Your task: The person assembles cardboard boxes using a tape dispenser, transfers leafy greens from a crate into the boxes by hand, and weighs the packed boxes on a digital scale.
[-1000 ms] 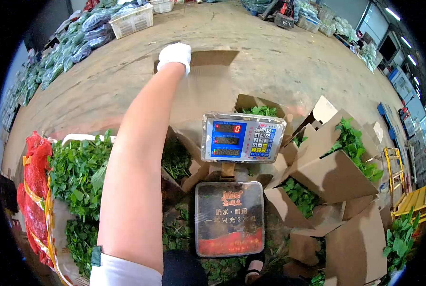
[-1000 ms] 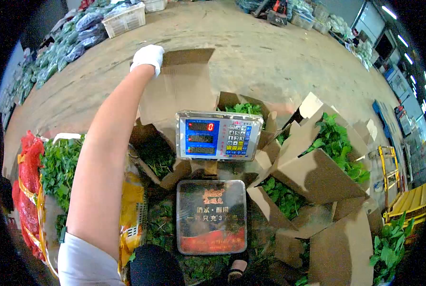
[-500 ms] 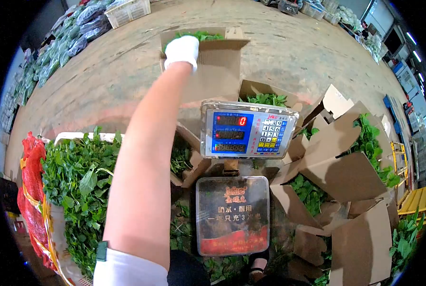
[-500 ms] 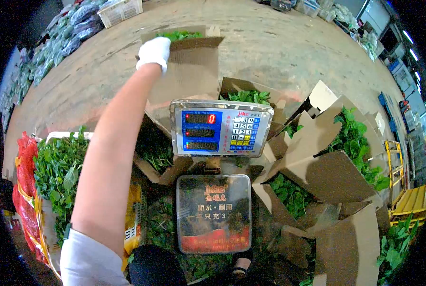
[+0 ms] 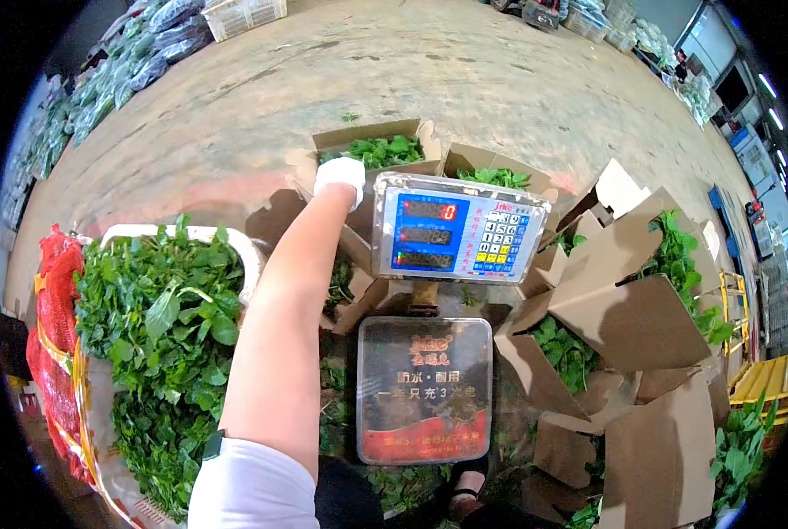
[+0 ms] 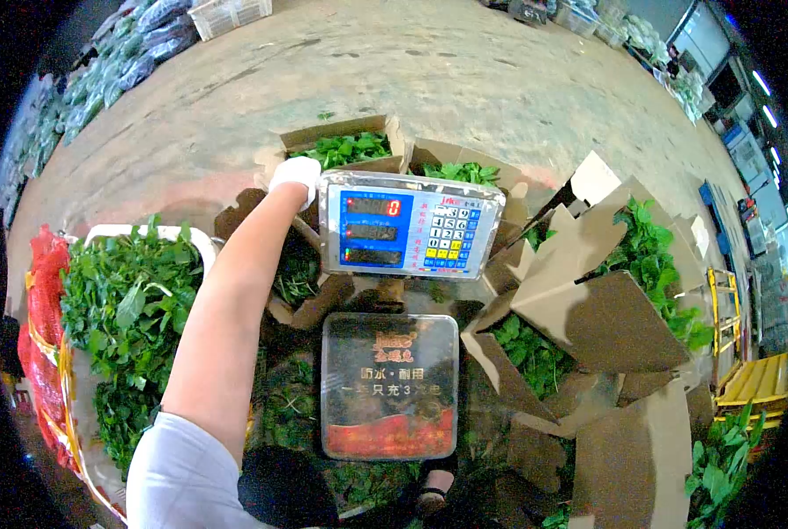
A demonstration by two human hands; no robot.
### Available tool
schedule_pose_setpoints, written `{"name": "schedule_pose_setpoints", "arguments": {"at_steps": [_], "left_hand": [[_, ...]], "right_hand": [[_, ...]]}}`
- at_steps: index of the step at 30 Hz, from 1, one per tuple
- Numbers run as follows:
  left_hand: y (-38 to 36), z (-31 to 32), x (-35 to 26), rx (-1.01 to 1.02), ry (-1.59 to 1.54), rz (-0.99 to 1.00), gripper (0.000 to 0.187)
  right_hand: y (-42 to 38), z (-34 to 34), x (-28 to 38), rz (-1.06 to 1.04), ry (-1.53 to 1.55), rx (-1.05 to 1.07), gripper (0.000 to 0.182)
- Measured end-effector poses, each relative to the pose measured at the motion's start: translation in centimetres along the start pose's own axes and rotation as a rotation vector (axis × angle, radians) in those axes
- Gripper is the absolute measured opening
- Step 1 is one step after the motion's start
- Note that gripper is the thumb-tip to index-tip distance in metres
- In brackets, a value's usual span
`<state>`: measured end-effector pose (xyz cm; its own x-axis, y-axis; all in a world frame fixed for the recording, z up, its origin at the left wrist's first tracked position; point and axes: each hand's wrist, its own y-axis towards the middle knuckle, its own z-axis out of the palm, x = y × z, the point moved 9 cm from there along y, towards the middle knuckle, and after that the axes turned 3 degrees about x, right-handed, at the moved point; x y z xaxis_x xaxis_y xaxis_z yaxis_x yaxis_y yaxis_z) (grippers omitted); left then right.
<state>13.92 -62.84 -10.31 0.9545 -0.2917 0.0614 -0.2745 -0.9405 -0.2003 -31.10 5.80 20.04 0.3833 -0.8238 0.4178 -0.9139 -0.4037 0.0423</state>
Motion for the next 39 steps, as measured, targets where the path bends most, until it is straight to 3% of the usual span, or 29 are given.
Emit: {"name": "schedule_pose_setpoints", "arguments": {"at_steps": [4, 5, 7, 10, 12, 15, 17, 18, 19, 21, 23, 24, 26, 27, 28, 29, 30, 31, 32, 33, 34, 35, 36, 37, 39], "left_hand": [[-2.4, -1.5, 1.7, 0.014, -0.036, -0.052, 0.026], [-3.7, -3.0, 2.2, -0.162, -0.134, -0.073, 0.023], [-6.5, -5.9, 2.2, -0.315, -0.262, -0.023, 0.027], [-12.1, -9.5, 1.0, -0.492, -0.512, 0.111, 0.03], [-16.8, -12.1, -0.6, -0.565, -0.665, 0.186, 0.03], [-22.8, -12.3, -5.4, -0.312, -1.167, 0.477, 0.034], [-29.0, -13.6, -10.0, 0.122, -1.387, 0.576, 0.043], [-31.9, -13.9, -10.8, 0.251, -1.269, 0.486, 0.055], [-33.4, -13.5, -12.2, 0.372, -1.247, 0.556, 0.068], [-36.6, -13.6, -13.6, 0.512, -1.358, 0.517, 0.077], [-38.3, -14.1, -13.5, 0.514, -1.378, 0.496, 0.08], [-38.8, -14.1, -13.0, 0.526, -1.397, 0.471, 0.084], [-39.0, -13.2, -11.6, 0.572, -1.449, 0.423, 0.086], [-38.6, -12.2, -10.7, 0.601, -1.463, 0.394, 0.085], [-37.5, -9.7, -9.9, 0.732, -1.467, 0.364, 0.083], [-38.2, -9.3, -8.7, 0.617, -1.479, 0.273, 0.07], [-38.2, -7.9, -8.1, 0.534, -1.434, 0.361, 0.048], [-38.1, -5.8, -7.2, 0.505, -1.244, 0.301, 0.03], [-35.7, -2.5, -7.0, 0.34, -0.706, 0.485, 0.024], [-35.1, 1.1, -5.4, 0.379, -1.035, 0.229, 0.022], [-36.6, 1.8, -4.5, 0.368, -1.128, 0.095, 0.022], [-36.0, 3.5, -4.1, 0.26, -0.942, 0.227, 0.023], [-35.6, 5.1, -3.7, 0.132, -0.749, 0.332, 0.024], [-37.1, 4.3, -3.1, 0.131, -0.784, 0.205, 0.024], [-36.4, 9.0, -2.4, 0.177, -0.954, 0.142, 0.027]], "right_hand": [[-1.0, -0.1, 2.2, -0.013, 0.061, 0.011, 0.043], [-1.3, -0.7, 2.2, -0.027, 0.052, 0.007, 0.041], [0.0, -2.9, 0.9, -0.112, -0.004, 0.023, 0.039], [1.2, -6.6, 0.3, -0.298, -0.083, 0.017, 0.037], [-0.1, -8.5, 1.1, -0.38, 0.048, -0.056, 0.039], [-2.3, -12.1, 1.5, -0.521, 0.119, -0.241, 0.044], [-4.5, -13.0, 3.7, -0.574, 0.205, -0.241, 0.046], [-5.8, -12.6, 5.1, -0.57, 0.294, -0.201, 0.046], [-7.6, -11.8, 7.0, -0.569, 0.384, -0.16, 0.047], [-10.3, -9.8, 10.7, -0.642, 0.426, -0.097, 0.049], [-12.4, -7.2, 13.3, -0.767, 0.386, -0.104, 0.046], [-13.6, -6.1, 14.9, -1.006, 0.128, -0.217, 0.045], [-15.9, -2.3, 16.7, -1.315, -0.072, -0.35, 0.042], [-17.4, -0.5, 17.8, -1.398, -0.006, -0.363, 0.04], [-17.8, 1.8, 19.0, -1.358, 0.117, -0.163, 0.039], [-17.6, 4.7, 19.5, -1.302, 0.21, 0.039, 0.038], [-17.4, 7.5, 19.9, -1.22, 0.304, 0.224, 0.036], [-16.7, 11.3, 19.6, -1.129, 0.367, 0.41, 0.034], [-16.5, 14.0, 19.3, -1.155, 0.244, 0.363, 0.035], [-16.3, 16.7, 18.8, -1.183, 0.118, 0.313, 0.036], [-15.6, 19.3, 18.1, -1.139, 0.113, 0.37, 0.038], [-14.8, 21.8, 17.4, -1.095, 0.109, 0.425, 0.04], [-15.1, 22.5, 17.4, -1.245, 0.149, 0.302, 0.044], [-15.0, 23.1, 17.7, -1.248, 0.16, 0.31, 0.044], [-14.1, 24.4, 17.9, -1.126, 0.273, 0.396, 0.045]]}}
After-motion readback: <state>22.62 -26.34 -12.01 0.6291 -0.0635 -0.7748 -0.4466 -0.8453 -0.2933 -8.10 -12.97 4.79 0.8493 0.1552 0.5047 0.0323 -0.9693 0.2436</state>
